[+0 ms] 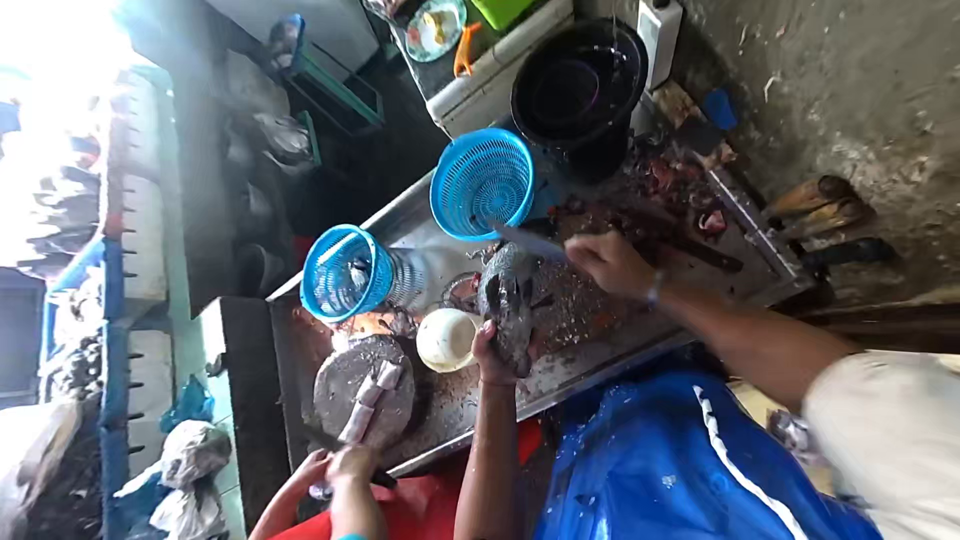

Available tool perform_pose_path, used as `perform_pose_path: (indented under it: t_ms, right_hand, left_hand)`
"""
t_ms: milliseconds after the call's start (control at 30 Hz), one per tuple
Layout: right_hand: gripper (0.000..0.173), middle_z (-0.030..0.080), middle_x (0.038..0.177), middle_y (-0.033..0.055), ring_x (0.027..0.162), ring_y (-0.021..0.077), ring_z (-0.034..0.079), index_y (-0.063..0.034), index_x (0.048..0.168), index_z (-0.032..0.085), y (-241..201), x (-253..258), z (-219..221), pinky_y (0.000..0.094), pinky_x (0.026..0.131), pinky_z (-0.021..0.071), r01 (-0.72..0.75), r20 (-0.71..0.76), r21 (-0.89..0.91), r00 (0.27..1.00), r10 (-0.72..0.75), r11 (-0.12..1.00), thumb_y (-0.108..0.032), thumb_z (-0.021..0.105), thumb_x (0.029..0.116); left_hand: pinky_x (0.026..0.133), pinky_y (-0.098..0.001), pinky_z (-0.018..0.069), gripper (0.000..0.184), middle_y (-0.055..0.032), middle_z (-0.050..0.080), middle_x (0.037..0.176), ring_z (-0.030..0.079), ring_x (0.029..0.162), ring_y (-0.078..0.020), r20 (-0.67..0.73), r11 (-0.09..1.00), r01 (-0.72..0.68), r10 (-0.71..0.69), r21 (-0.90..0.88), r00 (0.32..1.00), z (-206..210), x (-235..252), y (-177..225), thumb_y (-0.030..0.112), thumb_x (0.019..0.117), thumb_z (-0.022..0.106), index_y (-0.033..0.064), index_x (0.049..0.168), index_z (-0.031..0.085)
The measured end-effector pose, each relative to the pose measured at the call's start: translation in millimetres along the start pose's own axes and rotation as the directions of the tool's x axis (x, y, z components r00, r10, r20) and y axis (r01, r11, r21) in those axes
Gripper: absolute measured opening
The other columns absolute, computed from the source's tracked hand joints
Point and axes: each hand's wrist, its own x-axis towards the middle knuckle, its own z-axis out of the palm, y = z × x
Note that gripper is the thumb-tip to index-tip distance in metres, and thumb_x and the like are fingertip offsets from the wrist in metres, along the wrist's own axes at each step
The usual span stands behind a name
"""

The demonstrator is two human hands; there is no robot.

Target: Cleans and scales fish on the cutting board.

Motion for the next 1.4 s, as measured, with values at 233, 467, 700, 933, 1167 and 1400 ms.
perform_pose_path:
  t_ms: [233, 467, 700, 933, 1167, 1400]
  right_hand:
    - [0.029, 0.073, 0.086, 0.0102, 0.080, 0.0234, 0.070, -0.0057, 0.103, 0.076, 37.1, -35.9, -14.2, 0.0509, 0.077, 0.0583, -0.064, 0.159, -0.082, 0.984, 0.076, 0.995, -0.027, 0.056, 0.1049]
    - [0.029, 0.075, 0.103, 0.0169, 0.097, 0.0323, 0.073, -0.0049, 0.115, 0.075, 54.8, -68.2, -23.2, 0.0580, 0.091, 0.0562, -0.239, 0.132, -0.217, 0.953, 0.271, 0.947, -0.023, 0.053, 0.1071]
    - [0.051, 0.070, 0.117, 0.0248, 0.115, 0.0442, 0.066, -0.0053, 0.121, 0.069, 72.8, 87.9, 5.3, 0.0677, 0.097, 0.0493, -0.373, 0.035, -0.499, 0.893, 0.448, 0.782, -0.044, 0.037, 0.1106]
    - [0.049, 0.065, 0.081, 0.0159, 0.071, 0.0286, 0.063, -0.0007, 0.100, 0.070, 40.5, 58.2, 85.6, 0.0510, 0.066, 0.0518, -0.262, 0.557, -0.324, 0.723, 0.407, 0.909, -0.038, 0.040, 0.1114]
    - [0.054, 0.070, 0.101, 0.0249, 0.098, 0.0420, 0.067, 0.0018, 0.106, 0.072, 49.1, 84.5, 83.6, 0.0656, 0.086, 0.0506, -0.145, 0.537, -0.471, 0.736, 0.413, 0.870, -0.041, 0.039, 0.1114]
    - [0.055, 0.067, 0.091, 0.0234, 0.087, 0.0393, 0.066, 0.0030, 0.098, 0.070, 41.6, 72.7, 94.2, 0.0619, 0.076, 0.0514, -0.164, 0.545, -0.438, 0.733, 0.406, 0.884, -0.041, 0.040, 0.1111]
  left_hand:
    - [0.051, -0.0348, 0.0578, 0.048, -0.0047, 0.073, 0.078, 0.068, 0.059, -0.0165, 0.025, 0.998, -0.001, 0.000, 0.063, 1.000, -16.0, 4.5, -1.2, 0.062, 0.0743, 0.078, 0.0209, 0.098, 0.074]
    - [0.058, -0.0345, 0.0591, 0.040, -0.0002, 0.071, 0.086, 0.068, 0.069, -0.0131, -0.411, 0.859, 0.299, -0.116, 0.415, 0.904, -48.9, 15.0, -2.9, 0.056, 0.0912, 0.060, 0.0230, 0.111, 0.066]
    - [0.048, -0.0347, 0.0530, 0.066, -0.0111, 0.067, 0.078, 0.061, 0.055, -0.0203, -0.712, 0.782, 0.496, -0.098, 0.377, 0.695, -90.3, -9.1, -51.1, 0.071, 0.0984, 0.045, 0.0125, 0.118, 0.067]
    - [0.045, -0.0310, 0.0511, 0.055, -0.0111, 0.064, 0.073, 0.059, 0.051, -0.0188, -0.725, 0.904, 0.391, -0.152, 0.173, 0.672, -94.7, -28.1, -41.5, 0.058, 0.1059, 0.039, 0.0082, 0.114, 0.061]
    - [0.044, -0.0339, 0.0513, 0.066, -0.0127, 0.064, 0.072, 0.059, 0.050, -0.0216, -0.773, 0.863, 0.436, -0.089, 0.254, 0.628, -105.7, -32.4, -38.3, 0.065, 0.1053, 0.032, 0.0075, 0.113, 0.063]
    - [0.045, -0.0324, 0.0509, 0.062, -0.0112, 0.064, 0.072, 0.059, 0.051, -0.0202, -0.772, 0.854, 0.459, -0.113, 0.247, 0.625, -109.1, -36.2, -36.8, 0.063, 0.1058, 0.033, 0.0096, 0.113, 0.064]
